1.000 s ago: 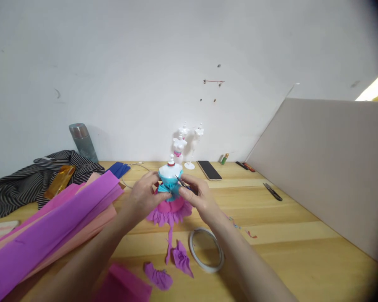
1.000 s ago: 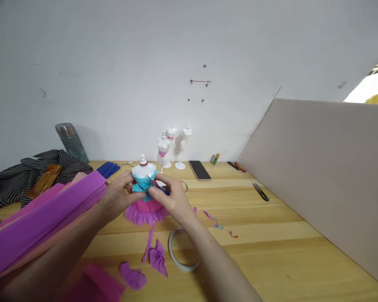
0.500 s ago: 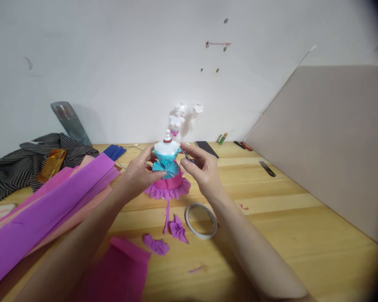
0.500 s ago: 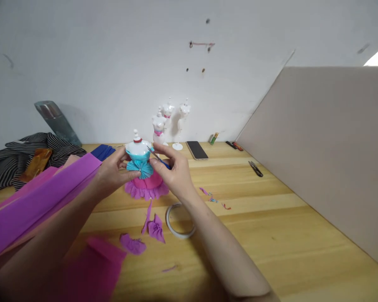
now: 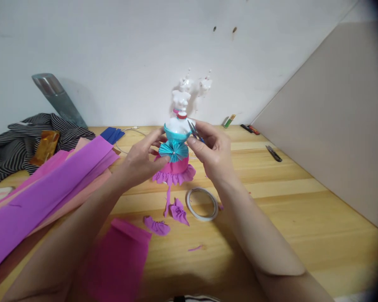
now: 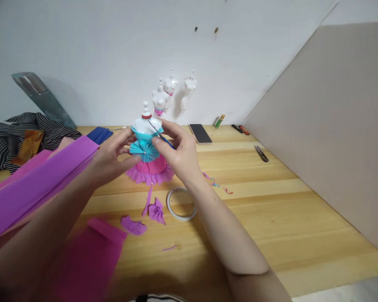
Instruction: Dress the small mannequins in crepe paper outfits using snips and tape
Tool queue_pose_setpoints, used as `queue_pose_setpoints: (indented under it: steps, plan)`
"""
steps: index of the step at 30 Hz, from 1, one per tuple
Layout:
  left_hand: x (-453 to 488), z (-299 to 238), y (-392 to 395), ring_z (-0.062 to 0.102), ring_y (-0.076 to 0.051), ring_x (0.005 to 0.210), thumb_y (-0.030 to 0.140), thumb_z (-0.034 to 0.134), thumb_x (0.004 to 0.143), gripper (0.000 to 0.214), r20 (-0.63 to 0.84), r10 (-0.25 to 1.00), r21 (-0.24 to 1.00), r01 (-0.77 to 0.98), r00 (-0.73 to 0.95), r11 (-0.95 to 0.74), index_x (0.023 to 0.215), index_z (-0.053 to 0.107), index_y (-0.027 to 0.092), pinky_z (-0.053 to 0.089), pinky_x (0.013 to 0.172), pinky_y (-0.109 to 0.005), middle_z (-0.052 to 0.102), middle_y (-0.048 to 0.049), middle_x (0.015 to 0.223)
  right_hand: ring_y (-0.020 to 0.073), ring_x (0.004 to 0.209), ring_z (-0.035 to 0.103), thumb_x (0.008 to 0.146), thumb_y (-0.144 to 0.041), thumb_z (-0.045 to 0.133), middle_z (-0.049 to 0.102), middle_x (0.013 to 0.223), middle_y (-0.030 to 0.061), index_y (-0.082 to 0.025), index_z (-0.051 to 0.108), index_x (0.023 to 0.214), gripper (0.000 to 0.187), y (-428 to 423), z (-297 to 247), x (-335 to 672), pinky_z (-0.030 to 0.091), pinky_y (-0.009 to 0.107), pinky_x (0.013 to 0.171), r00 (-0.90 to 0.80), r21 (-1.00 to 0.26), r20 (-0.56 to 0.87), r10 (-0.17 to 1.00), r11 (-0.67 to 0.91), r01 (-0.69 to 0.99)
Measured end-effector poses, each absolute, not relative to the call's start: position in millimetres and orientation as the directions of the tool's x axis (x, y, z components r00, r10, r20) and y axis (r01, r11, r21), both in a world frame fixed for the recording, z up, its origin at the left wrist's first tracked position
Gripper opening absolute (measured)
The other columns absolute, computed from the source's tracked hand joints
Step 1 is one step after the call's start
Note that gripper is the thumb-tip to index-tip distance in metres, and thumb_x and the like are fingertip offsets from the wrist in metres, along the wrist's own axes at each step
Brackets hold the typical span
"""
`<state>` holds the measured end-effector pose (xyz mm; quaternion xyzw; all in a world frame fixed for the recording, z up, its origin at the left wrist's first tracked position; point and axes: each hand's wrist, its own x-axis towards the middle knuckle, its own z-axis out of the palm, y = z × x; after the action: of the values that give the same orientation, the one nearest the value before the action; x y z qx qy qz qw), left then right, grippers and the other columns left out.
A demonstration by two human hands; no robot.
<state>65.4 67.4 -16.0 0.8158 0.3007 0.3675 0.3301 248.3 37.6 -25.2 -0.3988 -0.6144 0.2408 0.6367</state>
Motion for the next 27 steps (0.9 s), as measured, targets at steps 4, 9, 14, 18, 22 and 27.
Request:
queue_pose_setpoints:
  steps: [4,9,14,18,22,27]
  plan:
    - [62,-15,67,0.059,-0.022,0.108,0.018,0.061,0.079,0.055,0.405,0.729,0.744,0.265,0.551,-0.614,0.133,0.051,0.019,0.052,0.086,-0.032,0.061,-0.0096,0.121,0.0242,0.103,0.067,0.077,-0.033,0.069,0.073,0.108,0.0039,-0.023,0.069,0.109,0.034,36,-23,250,0.058,0.038,0.082,0.177,-0.811,0.584,0.792,0.560,0.171]
    - [46,-2,61,0.062,-0.018,0.094,0.026,0.065,0.078,0.044,0.565,0.788,0.672,0.418,0.245,-0.612,0.120,0.059,0.017,0.053,0.075,-0.029,0.064,-0.0072,0.115,0.0237,0.105,0.067,0.076,-0.034,0.070,0.072,0.109,0.0037,-0.025,0.069,0.108,0.034,37,-23,252,0.058,0.038,0.082,0.215,-0.808,0.589,0.779,0.556,0.197]
    - [29,23,38,0.057,-0.011,0.062,0.030,0.059,0.083,0.016,0.559,0.748,0.583,0.472,0.358,-0.662,0.075,0.067,0.019,0.046,0.059,-0.022,0.063,0.0031,0.068,0.0234,0.103,0.067,0.076,-0.036,0.071,0.073,0.108,0.0039,-0.024,0.069,0.108,0.034,39,-22,253,0.059,0.037,0.078,0.209,-0.803,0.595,0.776,0.561,0.201]
    - [41,16,23,0.063,-0.013,0.065,0.025,0.061,0.085,0.013,0.165,0.511,0.627,0.310,0.844,-0.715,0.080,0.073,0.024,0.045,0.059,-0.023,0.070,0.0024,0.073,0.0179,0.084,0.069,0.082,-0.032,0.067,0.073,0.094,0.0044,-0.025,0.070,0.103,0.023,27,-6,264,0.055,0.029,0.063,0.346,-0.739,0.670,0.656,0.635,0.226]
    - [76,-32,15,0.066,-0.019,0.080,0.008,0.059,0.082,0.015,-0.025,0.237,0.465,0.221,0.971,-0.857,0.086,0.068,0.020,0.046,0.067,-0.025,0.070,-0.0030,0.086,0.0036,0.042,0.044,0.078,-0.016,0.064,0.066,0.069,-0.0017,-0.021,0.072,0.088,0.014,7,20,279,0.031,0.020,0.038,0.523,-0.594,0.760,0.387,0.741,0.315]
    - [94,-76,14,0.061,-0.020,0.071,-0.001,0.053,0.070,0.021,-0.145,0.248,0.266,0.280,0.958,-0.923,0.082,0.060,0.015,0.042,0.061,-0.028,0.064,-0.0056,0.082,0.0048,0.042,0.041,0.071,-0.010,0.063,0.056,0.060,-0.0026,-0.017,0.071,0.079,0.013,-10,38,282,0.017,0.019,0.034,0.597,-0.496,0.772,0.218,0.794,0.352]
